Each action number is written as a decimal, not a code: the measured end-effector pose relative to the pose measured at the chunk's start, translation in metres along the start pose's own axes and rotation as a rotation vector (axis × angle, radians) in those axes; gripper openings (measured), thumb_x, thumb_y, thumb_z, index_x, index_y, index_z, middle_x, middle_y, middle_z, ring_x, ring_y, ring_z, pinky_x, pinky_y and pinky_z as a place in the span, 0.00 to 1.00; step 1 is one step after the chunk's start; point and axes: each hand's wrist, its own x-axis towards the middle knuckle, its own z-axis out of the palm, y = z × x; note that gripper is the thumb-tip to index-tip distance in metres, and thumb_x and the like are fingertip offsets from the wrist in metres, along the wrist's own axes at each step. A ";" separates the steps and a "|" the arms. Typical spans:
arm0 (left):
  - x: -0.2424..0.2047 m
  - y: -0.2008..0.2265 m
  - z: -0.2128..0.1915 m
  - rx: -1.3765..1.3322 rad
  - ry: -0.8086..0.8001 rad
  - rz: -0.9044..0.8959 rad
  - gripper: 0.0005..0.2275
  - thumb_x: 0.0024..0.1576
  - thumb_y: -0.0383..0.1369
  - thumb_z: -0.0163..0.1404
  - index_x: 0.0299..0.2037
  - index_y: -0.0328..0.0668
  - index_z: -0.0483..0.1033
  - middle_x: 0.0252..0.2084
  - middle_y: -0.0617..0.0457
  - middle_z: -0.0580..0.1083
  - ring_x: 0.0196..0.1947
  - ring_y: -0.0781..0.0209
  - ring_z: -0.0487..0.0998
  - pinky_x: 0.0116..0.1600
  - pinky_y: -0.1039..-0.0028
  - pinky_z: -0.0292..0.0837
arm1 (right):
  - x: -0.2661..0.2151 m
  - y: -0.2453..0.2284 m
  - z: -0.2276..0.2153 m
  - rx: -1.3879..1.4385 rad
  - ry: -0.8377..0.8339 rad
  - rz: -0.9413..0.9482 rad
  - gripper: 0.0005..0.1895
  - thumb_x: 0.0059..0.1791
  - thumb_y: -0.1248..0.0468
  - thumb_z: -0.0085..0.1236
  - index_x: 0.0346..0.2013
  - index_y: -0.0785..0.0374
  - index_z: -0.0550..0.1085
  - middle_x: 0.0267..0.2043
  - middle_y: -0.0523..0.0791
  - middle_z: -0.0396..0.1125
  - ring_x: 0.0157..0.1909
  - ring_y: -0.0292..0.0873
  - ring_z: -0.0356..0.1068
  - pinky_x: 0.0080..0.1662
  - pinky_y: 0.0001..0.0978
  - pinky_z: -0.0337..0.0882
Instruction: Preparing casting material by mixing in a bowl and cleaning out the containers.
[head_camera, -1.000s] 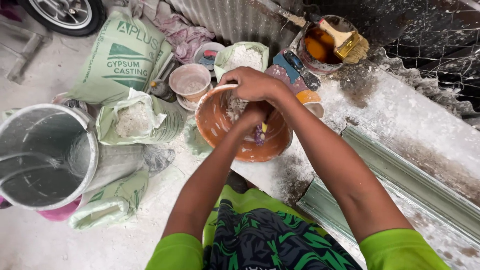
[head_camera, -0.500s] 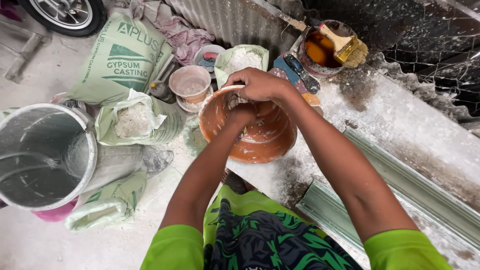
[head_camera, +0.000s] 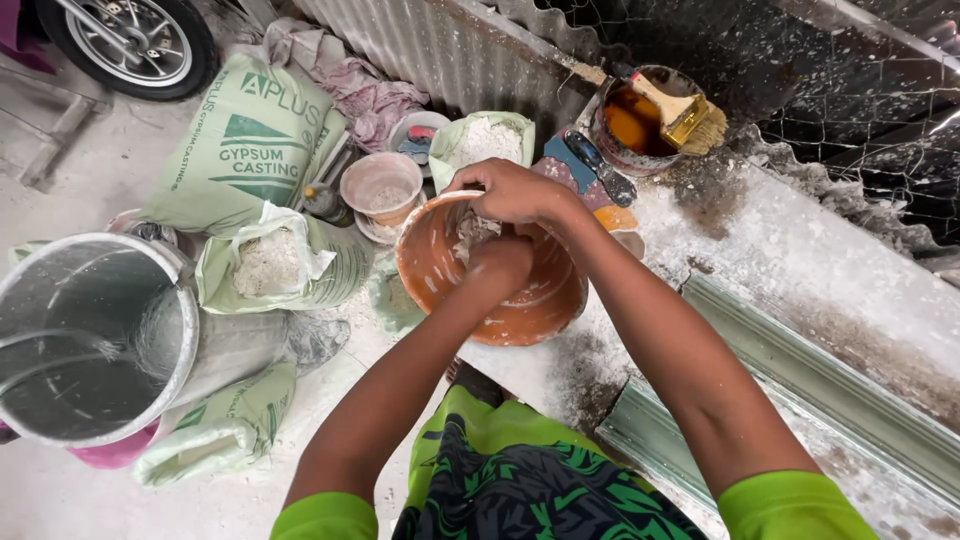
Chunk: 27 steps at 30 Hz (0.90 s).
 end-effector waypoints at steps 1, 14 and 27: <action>-0.008 0.007 0.001 0.131 0.119 -0.081 0.10 0.57 0.30 0.49 0.44 0.47 0.82 0.49 0.47 0.80 0.48 0.50 0.82 0.46 0.54 0.78 | -0.001 0.004 0.000 0.063 0.032 -0.016 0.27 0.35 0.73 0.49 0.47 0.59 0.80 0.39 0.47 0.77 0.43 0.39 0.74 0.46 0.32 0.72; 0.032 -0.032 0.169 0.608 0.371 -0.032 0.08 0.54 0.34 0.51 0.35 0.44 0.84 0.31 0.51 0.82 0.27 0.58 0.84 0.28 0.63 0.77 | 0.008 -0.014 0.009 -0.055 0.030 0.002 0.26 0.36 0.73 0.47 0.46 0.59 0.80 0.40 0.50 0.77 0.43 0.46 0.75 0.47 0.37 0.72; 0.030 -0.046 0.078 0.035 0.439 0.110 0.08 0.56 0.30 0.48 0.33 0.44 0.82 0.35 0.47 0.80 0.32 0.50 0.81 0.36 0.56 0.76 | -0.006 -0.007 0.015 0.010 0.153 0.069 0.22 0.37 0.68 0.57 0.46 0.59 0.78 0.41 0.47 0.77 0.44 0.42 0.75 0.47 0.35 0.72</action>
